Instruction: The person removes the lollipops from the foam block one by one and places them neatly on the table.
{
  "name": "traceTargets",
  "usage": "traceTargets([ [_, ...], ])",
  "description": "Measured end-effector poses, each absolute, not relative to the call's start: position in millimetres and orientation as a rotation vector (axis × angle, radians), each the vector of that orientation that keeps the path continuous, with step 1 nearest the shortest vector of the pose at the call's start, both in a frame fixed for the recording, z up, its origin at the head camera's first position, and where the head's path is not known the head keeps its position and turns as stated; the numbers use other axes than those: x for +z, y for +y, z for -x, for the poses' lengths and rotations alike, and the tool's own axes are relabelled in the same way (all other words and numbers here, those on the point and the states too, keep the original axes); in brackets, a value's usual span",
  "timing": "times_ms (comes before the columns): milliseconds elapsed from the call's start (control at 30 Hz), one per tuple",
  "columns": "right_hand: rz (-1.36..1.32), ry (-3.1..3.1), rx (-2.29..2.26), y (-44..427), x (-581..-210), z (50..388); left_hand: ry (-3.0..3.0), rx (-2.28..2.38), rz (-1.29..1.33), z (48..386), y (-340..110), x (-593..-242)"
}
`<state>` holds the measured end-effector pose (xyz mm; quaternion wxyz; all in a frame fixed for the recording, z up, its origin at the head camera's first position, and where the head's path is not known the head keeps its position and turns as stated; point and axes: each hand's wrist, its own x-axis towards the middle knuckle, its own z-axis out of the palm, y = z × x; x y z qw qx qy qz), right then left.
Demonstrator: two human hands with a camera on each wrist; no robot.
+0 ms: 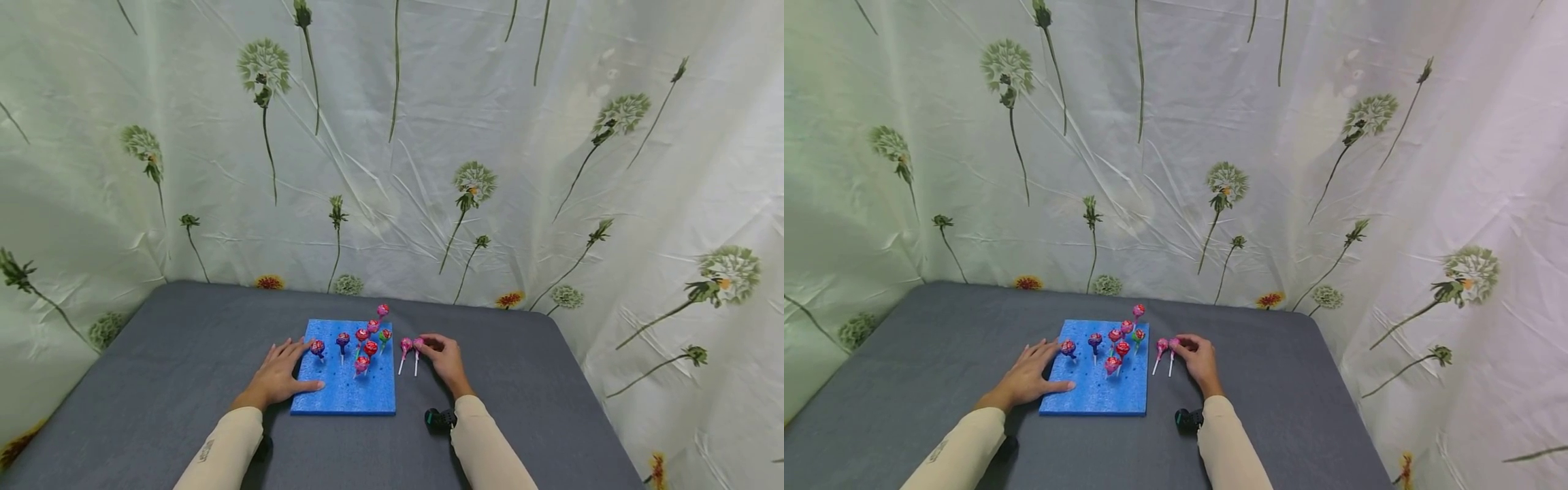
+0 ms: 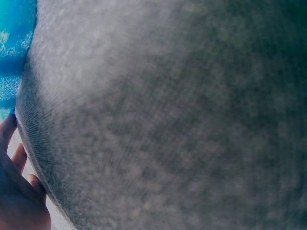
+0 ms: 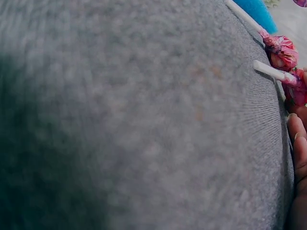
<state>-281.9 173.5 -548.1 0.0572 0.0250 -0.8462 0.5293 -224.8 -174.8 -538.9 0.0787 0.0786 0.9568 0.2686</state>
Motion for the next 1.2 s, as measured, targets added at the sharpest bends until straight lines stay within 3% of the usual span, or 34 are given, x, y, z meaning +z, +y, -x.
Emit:
traceTargets([
  [1200,-0.062,-2.446,1.785,178.1,-553.9,284.7,2.881,0.788,-0.243,225.8,-175.4,-542.0],
])
